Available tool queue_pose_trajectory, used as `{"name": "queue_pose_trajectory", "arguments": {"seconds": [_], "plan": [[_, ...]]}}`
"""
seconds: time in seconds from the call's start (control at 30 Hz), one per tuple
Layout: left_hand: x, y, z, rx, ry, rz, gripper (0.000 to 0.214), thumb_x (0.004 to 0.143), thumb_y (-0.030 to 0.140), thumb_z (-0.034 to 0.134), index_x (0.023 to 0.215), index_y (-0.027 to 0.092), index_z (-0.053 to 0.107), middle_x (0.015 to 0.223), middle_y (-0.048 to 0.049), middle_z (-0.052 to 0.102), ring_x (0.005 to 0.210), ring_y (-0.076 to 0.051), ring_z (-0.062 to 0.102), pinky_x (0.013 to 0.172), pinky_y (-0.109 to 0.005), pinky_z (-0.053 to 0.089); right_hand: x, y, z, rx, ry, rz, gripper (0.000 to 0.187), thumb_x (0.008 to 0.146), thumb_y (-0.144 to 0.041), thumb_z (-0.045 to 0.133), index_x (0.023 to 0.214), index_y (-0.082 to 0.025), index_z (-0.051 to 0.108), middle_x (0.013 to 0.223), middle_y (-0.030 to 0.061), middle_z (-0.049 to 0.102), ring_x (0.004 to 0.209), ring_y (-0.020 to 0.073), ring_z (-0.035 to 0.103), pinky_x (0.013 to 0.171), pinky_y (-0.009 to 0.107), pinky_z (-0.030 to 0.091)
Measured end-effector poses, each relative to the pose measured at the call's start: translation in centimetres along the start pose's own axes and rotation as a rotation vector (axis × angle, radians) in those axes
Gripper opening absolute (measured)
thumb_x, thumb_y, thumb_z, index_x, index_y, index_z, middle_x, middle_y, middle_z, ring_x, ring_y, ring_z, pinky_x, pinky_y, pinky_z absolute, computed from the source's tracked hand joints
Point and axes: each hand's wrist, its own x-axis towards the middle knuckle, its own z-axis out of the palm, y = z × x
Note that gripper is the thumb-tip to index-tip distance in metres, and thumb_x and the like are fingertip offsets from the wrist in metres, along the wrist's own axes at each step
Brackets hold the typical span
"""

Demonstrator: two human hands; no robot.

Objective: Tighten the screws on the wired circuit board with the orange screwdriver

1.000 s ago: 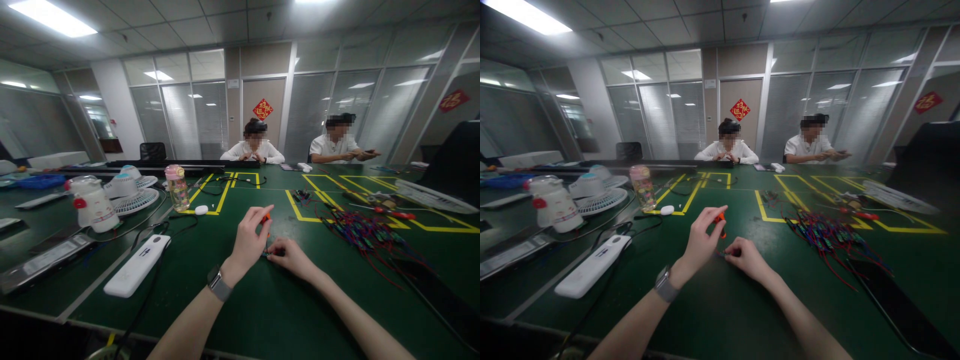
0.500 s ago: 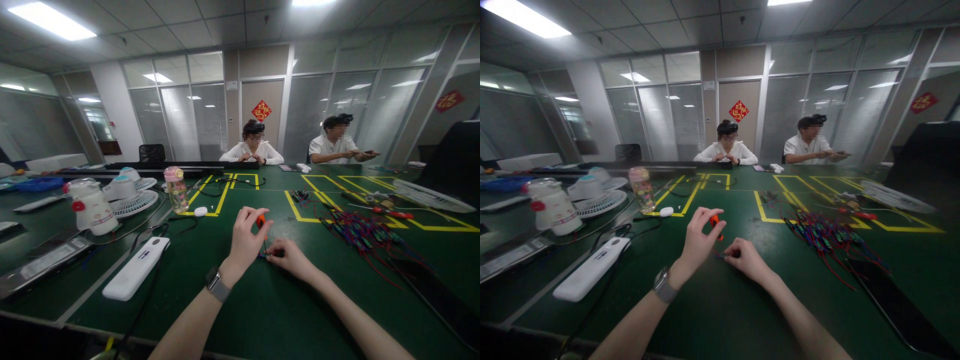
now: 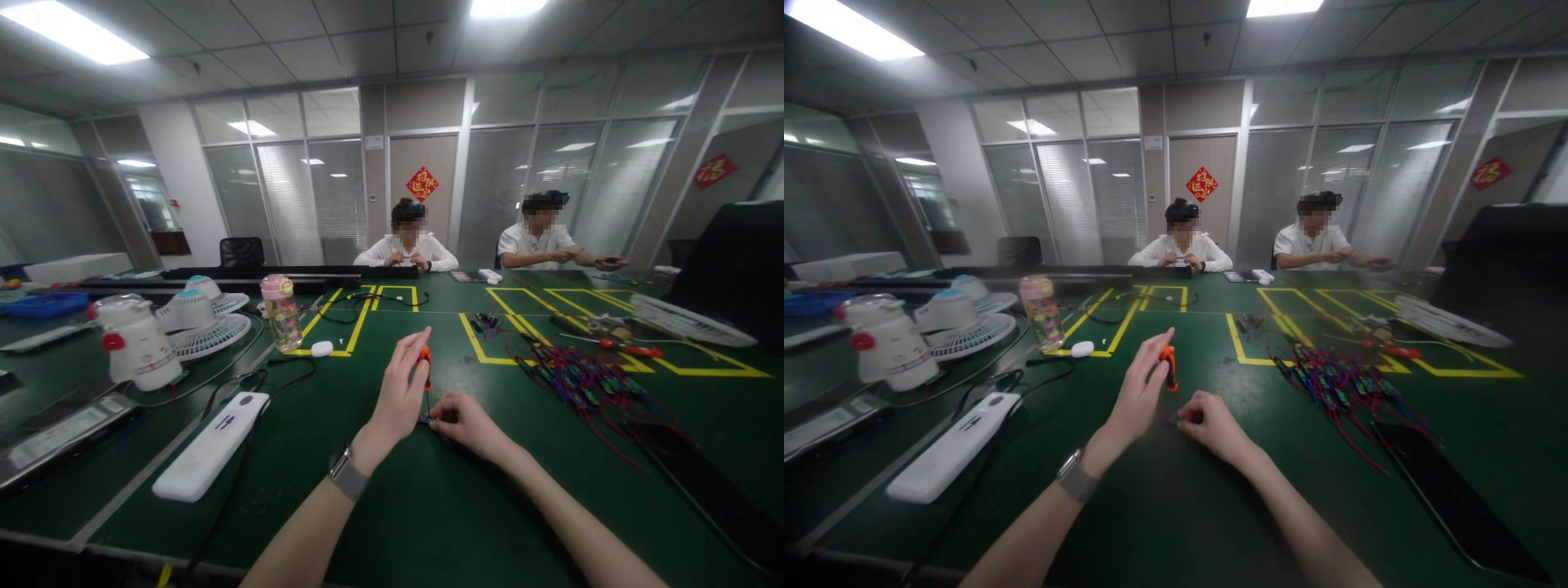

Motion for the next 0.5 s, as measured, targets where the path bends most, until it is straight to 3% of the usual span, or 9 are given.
{"name": "queue_pose_trajectory", "arguments": {"seconds": [0.07, 0.17, 0.27, 0.4, 0.5], "plan": [[0.04, -0.12, 0.08, -0.061, 0.009, -0.015, 0.043, 0.097, 0.016, 0.04, 0.139, 0.024, 0.046, 0.131, -0.0081, 0.054, 0.117, -0.019, 0.055, 0.1, -0.035, 0.044, -0.02, -0.08, -0.04, -0.007, -0.003, -0.004, 0.012, 0.073, -0.014, 0.07, 0.082, -0.014, 0.077, 0.081, 0.0053, 0.065, 0.074, 0.0176, 0.061, 0.07, 0.027, 0.047], [0.04, -0.21, 0.19, -0.042, 0.08, -0.019, 0.034, 0.093, 0.018, 0.051, 0.126, 0.023, 0.059, 0.108, -0.0056, 0.062, 0.099, -0.018, 0.061, 0.089, -0.032, 0.05, -0.02, -0.1, -0.05, -0.018, -0.005, -0.01, 0.012, 0.073, -0.014, 0.07, 0.083, -0.015, 0.077, 0.081, 0.0053, 0.065, 0.074, 0.0177, 0.061, 0.07, 0.027, 0.047], [-0.02, -0.08, 0.19, 0.044, 0.108, -0.016, 0.031, 0.089, 0.022, 0.06, 0.119, 0.024, 0.064, 0.1, -0.004, 0.057, 0.092, -0.017, 0.059, 0.085, -0.031, 0.05, -0.02, -0.04, -0.03, -0.015, 0.001, -0.001, 0.012, 0.072, -0.014, 0.069, 0.082, -0.015, 0.077, 0.081, 0.0047, 0.065, 0.073, 0.0173, 0.061, 0.07, 0.027, 0.048], [-0.13, 0.05, 0.25, -0.004, 0.034, -0.003, 0.04, 0.098, 0.019, 0.04, 0.136, 0.025, 0.05, 0.119, -0.0073, 0.055, 0.105, -0.017, 0.058, 0.091, -0.031, 0.048, -0.05, -0.07, -0.06, -0.002, -0.002, -0.009, 0.011, 0.073, -0.014, 0.069, 0.081, -0.016, 0.076, 0.082, 0.0048, 0.065, 0.073, 0.017, 0.061, 0.07, 0.027, 0.048], [-0.14, 0.03, 0.32, 0.009, 0.044, 0.007, 0.037, 0.097, 0.017, 0.043, 0.131, 0.024, 0.054, 0.108, -0.0053, 0.059, 0.095, -0.016, 0.06, 0.086, -0.03, 0.049, -0.06, -0.13, -0.06, -0.009, -0.001, 0.001, 0.012, 0.073, -0.015, 0.069, 0.082, -0.016, 0.077, 0.081, 0.0046, 0.065, 0.073, 0.0168, 0.061, 0.07, 0.027, 0.048]]}}
